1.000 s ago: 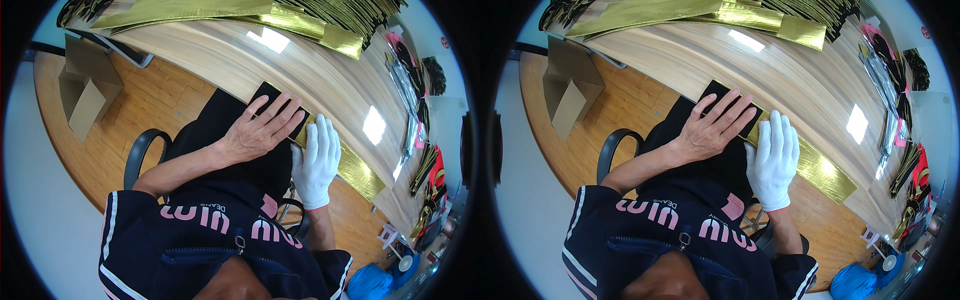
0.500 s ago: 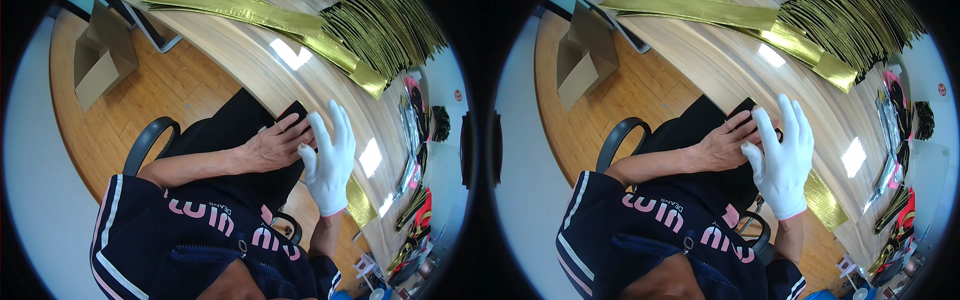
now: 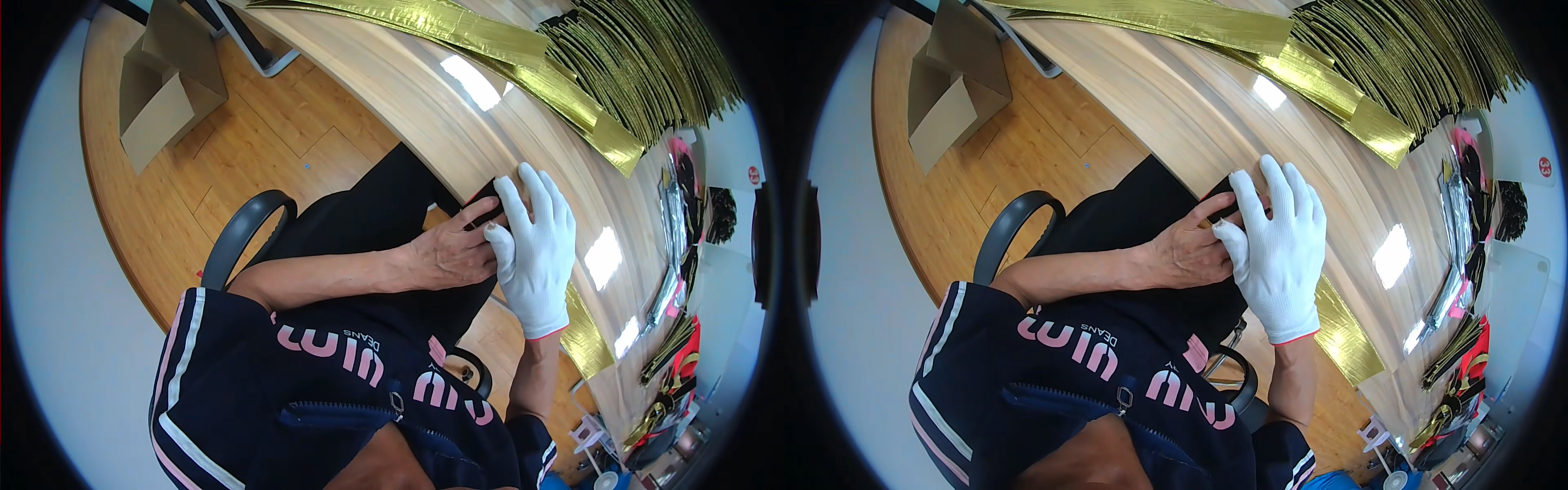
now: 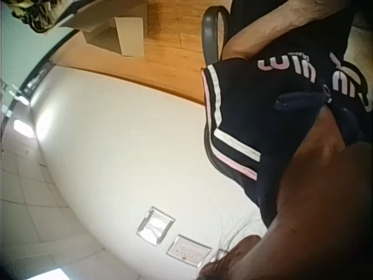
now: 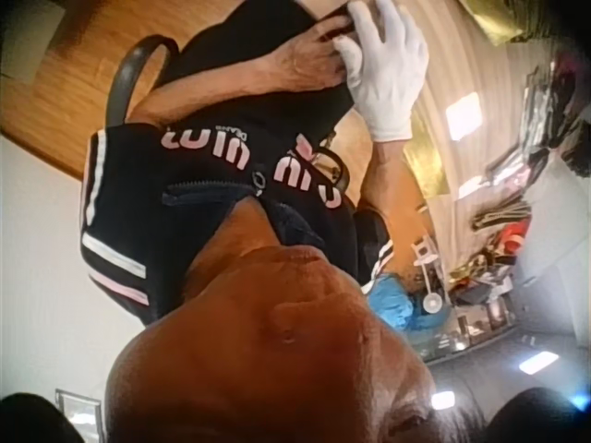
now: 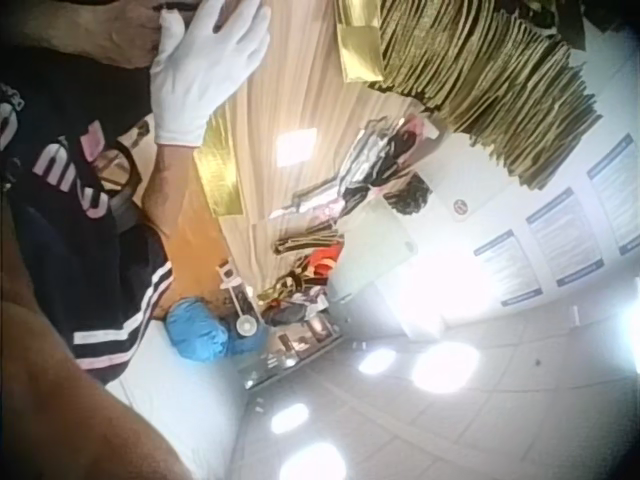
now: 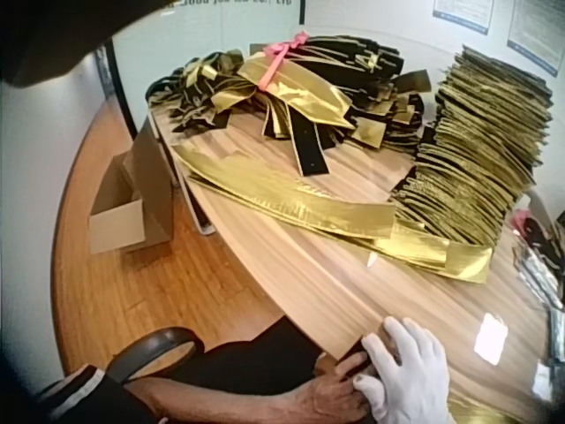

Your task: Folding and wrapping gold-colored decorative foil strips around a black base.

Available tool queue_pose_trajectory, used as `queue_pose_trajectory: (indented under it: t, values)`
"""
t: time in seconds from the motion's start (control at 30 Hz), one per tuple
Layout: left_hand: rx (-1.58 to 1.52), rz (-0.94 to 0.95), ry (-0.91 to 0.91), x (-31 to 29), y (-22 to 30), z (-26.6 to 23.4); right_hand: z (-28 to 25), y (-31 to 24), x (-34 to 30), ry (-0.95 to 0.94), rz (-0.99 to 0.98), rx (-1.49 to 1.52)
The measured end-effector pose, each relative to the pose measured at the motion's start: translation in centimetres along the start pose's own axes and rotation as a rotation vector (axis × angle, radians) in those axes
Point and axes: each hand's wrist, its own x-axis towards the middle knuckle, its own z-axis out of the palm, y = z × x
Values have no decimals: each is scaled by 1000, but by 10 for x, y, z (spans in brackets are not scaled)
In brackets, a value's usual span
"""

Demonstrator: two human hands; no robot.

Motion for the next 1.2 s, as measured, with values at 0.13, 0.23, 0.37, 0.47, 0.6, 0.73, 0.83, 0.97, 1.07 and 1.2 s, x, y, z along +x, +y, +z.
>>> queue_pose_trajectory:
  t: [0.13, 0.23, 0.37, 0.47, 0.6, 0.73, 0.83, 0.97, 1.07, 1.2]
  values:
    - [-7, 2, -42, 0, 0, -7, -3, -2, 6, -11, 20, 47]
    - [32, 11, -91, 6, 1, -15, -4, 5, 8, 29, 13, 114]
    - [52, 11, -130, 7, 2, -14, -3, 6, 4, 76, 46, 205]
    - [71, -6, -78, 12, 2, -12, 3, 5, -15, 277, 156, 379]
    - [79, -23, -156, 12, 6, -14, -14, 1, -79, 431, 258, 508]
    - [48, -26, -209, 16, 3, -20, -19, -23, -140, 390, 471, 713]
    - [33, -23, -221, 19, 0, -23, -27, -43, -173, 402, 869, 916]
    - [50, -43, -250, 20, 2, -22, 1, -33, -212, 657, 1267, 1251]
    - [45, -34, -231, 18, 2, -20, 15, -22, -234, 991, 1312, 1512]
    - [35, -38, -259, 23, 5, -22, 9, -19, -228, 1141, 1306, 1084]
